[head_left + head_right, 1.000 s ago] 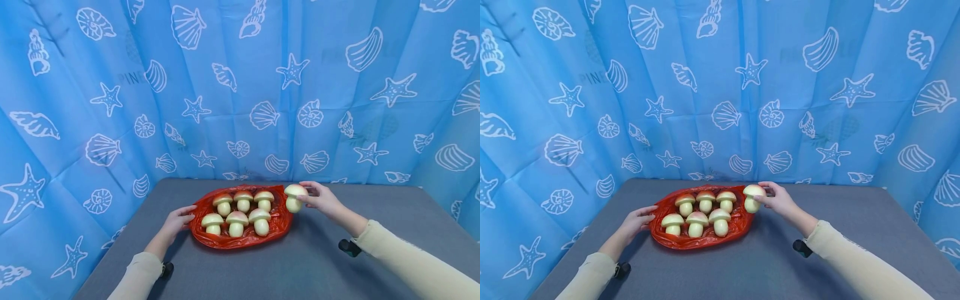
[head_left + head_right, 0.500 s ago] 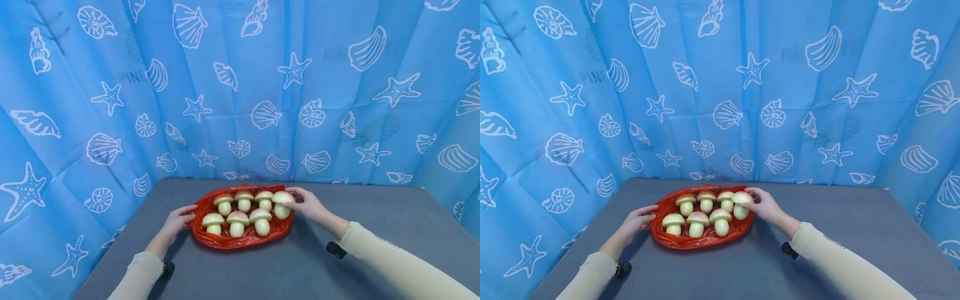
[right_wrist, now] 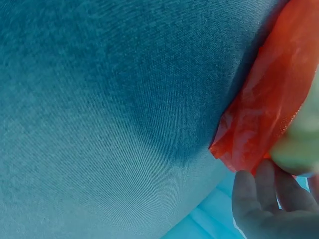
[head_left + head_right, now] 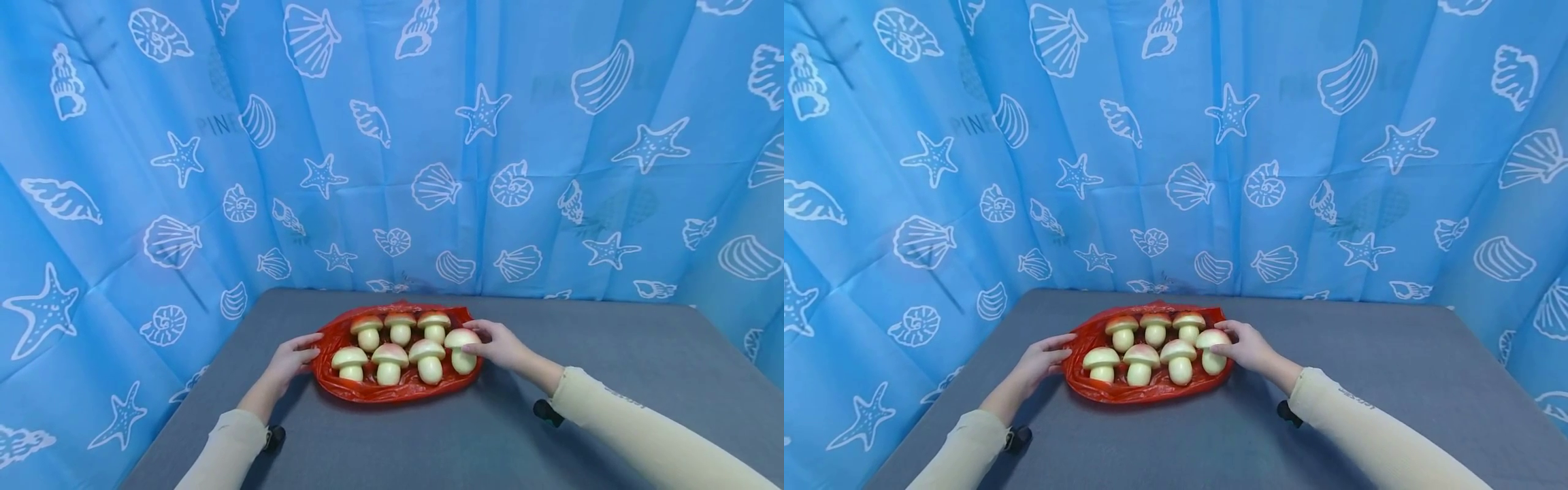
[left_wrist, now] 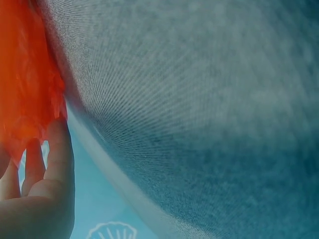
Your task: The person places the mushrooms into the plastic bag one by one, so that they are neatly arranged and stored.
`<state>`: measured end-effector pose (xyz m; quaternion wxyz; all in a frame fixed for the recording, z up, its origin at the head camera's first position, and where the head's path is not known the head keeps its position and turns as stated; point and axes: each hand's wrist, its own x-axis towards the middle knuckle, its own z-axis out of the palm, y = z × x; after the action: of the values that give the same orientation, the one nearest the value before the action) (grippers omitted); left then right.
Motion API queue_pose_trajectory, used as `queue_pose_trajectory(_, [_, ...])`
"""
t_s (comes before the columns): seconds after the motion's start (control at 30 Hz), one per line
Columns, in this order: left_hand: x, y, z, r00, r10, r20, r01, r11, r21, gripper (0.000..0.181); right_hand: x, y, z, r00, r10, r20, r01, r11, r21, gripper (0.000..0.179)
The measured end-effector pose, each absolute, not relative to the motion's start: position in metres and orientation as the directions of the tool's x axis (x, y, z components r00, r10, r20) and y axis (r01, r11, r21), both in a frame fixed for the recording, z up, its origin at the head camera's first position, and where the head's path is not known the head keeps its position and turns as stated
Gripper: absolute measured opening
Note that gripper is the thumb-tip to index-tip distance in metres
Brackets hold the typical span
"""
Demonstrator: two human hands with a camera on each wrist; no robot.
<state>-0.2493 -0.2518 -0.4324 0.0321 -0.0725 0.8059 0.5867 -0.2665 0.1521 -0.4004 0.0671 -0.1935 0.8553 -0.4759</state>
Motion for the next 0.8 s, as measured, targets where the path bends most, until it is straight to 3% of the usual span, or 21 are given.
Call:
queue_pose_trajectory(0.57, [-0.249,-0.254,-0.43,-0.985,-0.082,-0.15,-0.168,0.295,0.94,0.04,-0.269,0.144,-0.409,-0.905,-0.423,0.034,-0.306,0.595,-0.743,0.053])
queue_pose_trajectory(0.8, [-0.247,-0.254,-0.43,-0.986,-0.074,-0.15,-0.165,0.291,0.942,0.04,-0.267,0.142,-0.408,-0.926,-0.378,0.017,-0.259,0.6,-0.757,0.061])
